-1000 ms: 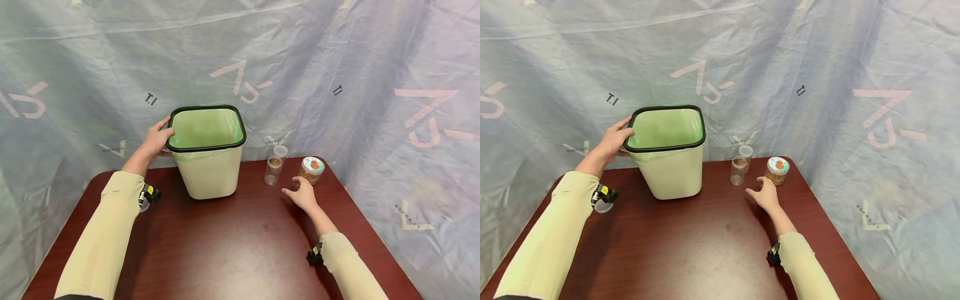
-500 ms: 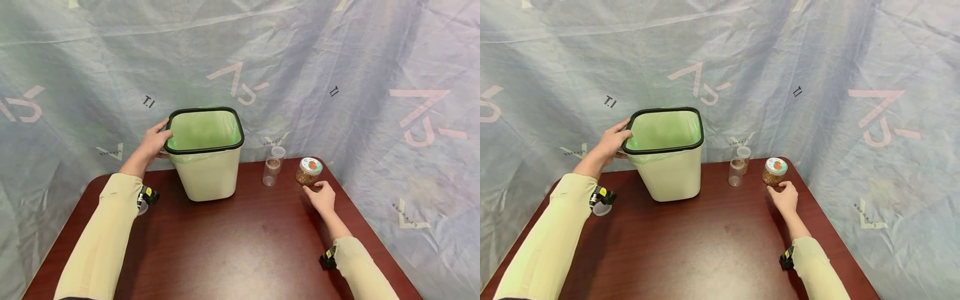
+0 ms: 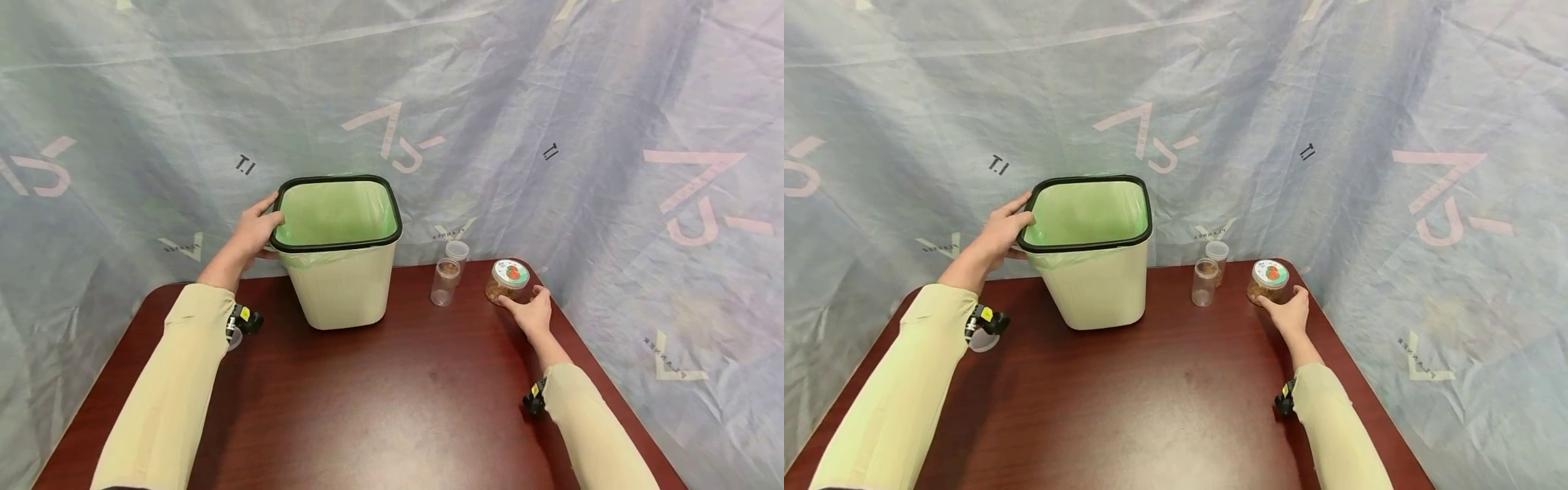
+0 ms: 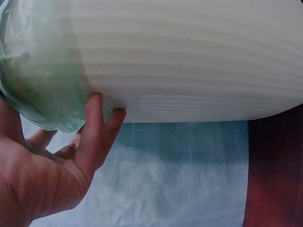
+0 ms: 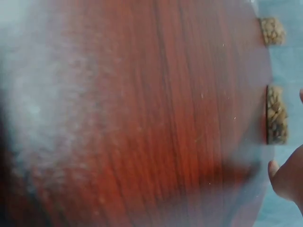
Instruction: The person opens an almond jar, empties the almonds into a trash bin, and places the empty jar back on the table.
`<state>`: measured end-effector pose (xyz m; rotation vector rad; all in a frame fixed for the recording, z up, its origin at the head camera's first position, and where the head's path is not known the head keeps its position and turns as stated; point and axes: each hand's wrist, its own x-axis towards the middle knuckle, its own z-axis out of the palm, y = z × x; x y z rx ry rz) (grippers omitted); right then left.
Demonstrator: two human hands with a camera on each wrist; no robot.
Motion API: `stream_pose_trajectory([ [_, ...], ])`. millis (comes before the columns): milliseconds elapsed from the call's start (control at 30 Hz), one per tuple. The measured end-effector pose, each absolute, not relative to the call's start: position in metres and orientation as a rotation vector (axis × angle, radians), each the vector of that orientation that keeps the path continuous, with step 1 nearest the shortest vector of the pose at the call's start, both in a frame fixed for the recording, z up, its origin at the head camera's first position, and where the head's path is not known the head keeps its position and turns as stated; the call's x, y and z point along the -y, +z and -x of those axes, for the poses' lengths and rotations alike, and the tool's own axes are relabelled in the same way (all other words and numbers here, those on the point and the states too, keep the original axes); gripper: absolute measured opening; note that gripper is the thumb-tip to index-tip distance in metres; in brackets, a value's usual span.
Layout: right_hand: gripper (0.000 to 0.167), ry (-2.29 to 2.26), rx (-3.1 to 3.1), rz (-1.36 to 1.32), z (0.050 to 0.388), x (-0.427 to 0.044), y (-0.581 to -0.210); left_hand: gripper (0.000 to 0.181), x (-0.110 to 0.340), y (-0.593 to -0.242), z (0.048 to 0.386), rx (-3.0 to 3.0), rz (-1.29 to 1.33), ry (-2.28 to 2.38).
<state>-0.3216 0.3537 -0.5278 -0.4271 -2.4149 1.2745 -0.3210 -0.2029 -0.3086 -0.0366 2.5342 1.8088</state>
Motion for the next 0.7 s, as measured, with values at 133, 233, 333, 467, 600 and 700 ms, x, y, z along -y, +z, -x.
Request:
stream_pose_trajectory([
  [133, 0.098, 1.321, 2.429, 0.399, 0.328, -0.356, -0.532, 0.069, 0.204, -0.307, 0.321, -2.541, 0.029, 1.804],
  [233, 0.1, 1.332, 2.441, 0.381, 0.332, -0.358, -0.533, 0.068, 0.202, -0.308, 0.323, -2.534, 0.039, 1.809],
  [333, 0.103, 1.314, 2.456, 0.37, 0.335, -0.36, -0.533, 0.069, 0.199, -0.308, 0.323, -2.525, 0.054, 1.825],
  [467, 0.105, 1.28, 2.489, 0.39, 0.339, -0.358, -0.533, 0.069, 0.198, -0.309, 0.323, -2.523, 0.074, 1.84],
  [600, 0.105, 1.242, 2.497, 0.432, 0.342, -0.353, -0.535, 0.07, 0.197, -0.308, 0.322, -2.524, 0.085, 1.847],
  [700, 0.104, 1.222, 2.476, 0.452, 0.343, -0.354, -0.535, 0.07, 0.196, -0.308, 0.322, -2.519, 0.084, 1.844],
])
